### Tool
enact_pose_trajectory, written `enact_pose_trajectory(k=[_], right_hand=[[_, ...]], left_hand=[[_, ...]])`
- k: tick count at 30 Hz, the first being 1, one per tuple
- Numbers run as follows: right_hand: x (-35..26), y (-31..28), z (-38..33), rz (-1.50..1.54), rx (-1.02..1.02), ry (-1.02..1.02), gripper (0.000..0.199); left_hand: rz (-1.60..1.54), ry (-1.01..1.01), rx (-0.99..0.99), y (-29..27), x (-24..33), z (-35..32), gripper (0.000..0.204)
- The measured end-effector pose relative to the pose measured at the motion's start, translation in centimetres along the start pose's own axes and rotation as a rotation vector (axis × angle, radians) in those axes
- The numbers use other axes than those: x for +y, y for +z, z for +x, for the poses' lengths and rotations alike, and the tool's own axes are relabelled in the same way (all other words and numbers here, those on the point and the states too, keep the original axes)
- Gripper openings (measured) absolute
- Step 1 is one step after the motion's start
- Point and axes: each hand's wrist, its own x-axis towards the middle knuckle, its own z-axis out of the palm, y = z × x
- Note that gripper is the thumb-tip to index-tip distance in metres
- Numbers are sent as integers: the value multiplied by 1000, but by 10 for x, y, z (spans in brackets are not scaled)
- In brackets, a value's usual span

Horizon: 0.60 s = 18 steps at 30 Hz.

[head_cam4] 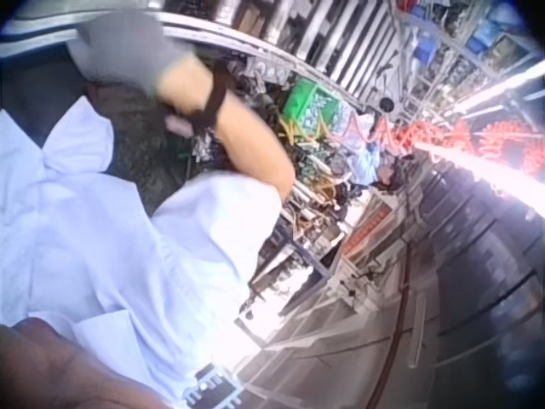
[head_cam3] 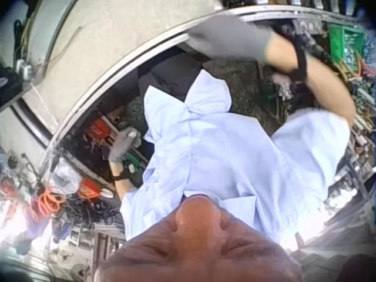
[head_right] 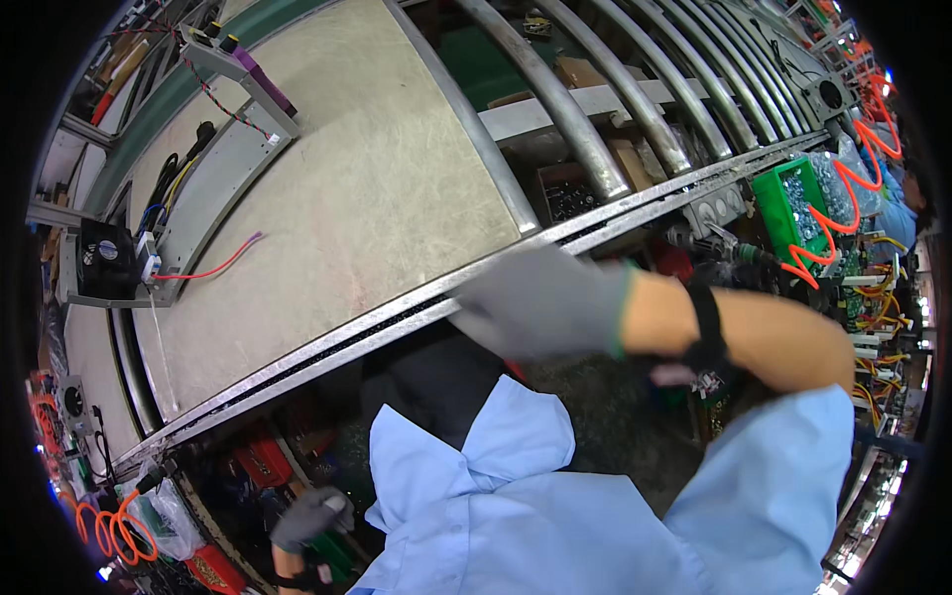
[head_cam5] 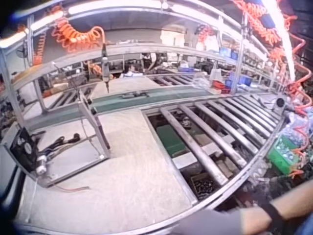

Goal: The recorder is assembling electronic components, including wiring, screwing parts, and installing circuit boards into a metal chassis on a factory assembly line.

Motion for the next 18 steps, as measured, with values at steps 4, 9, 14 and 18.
enact_pose_trajectory(k=[4,9,14,18], right_hand=[[35,81,-137,53,-804,105,25],[59,131,-237,177,-953,403,26],[72,118,-193,81,-771,542,27],[76,102,-131,31,-653,552,30]], left_hand=[[166,-145,45,48,-99,33,25],[215,22,194,65,-115,66,26],[221,131,285,63,-89,78,26],[216,181,343,59,-80,86,27]])
